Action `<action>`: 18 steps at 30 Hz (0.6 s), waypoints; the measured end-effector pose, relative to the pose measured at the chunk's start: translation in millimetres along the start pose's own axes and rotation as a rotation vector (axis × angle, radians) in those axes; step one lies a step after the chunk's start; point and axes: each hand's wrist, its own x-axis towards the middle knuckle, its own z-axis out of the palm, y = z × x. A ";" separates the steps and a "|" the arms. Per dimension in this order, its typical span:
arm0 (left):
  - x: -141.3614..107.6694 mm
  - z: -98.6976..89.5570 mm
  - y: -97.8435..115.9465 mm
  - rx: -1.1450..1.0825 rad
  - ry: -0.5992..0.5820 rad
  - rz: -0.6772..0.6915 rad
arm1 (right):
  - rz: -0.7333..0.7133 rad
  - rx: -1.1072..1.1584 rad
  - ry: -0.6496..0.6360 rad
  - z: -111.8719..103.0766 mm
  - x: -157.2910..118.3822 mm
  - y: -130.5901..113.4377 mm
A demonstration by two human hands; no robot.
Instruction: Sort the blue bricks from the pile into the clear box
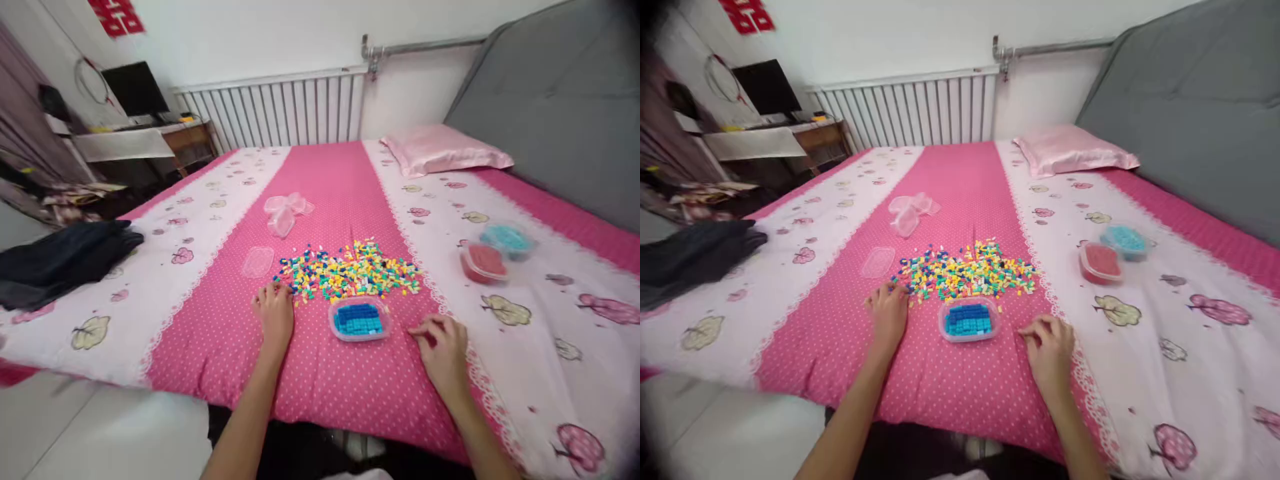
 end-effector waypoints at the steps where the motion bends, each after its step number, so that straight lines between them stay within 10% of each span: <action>1: 0.8 0.0 0.4 -0.005 0.000 0.000 | 0.004 0.000 -0.011 -0.6 -0.2 -0.9; 10: -8.6 -16.7 14.0 -0.266 0.036 0.039 | 0.146 0.131 -0.023 -10.6 15.8 -18.2; 18: -45.9 -46.3 86.9 -0.598 0.046 0.452 | 0.115 0.546 -0.395 -34.5 74.5 -108.6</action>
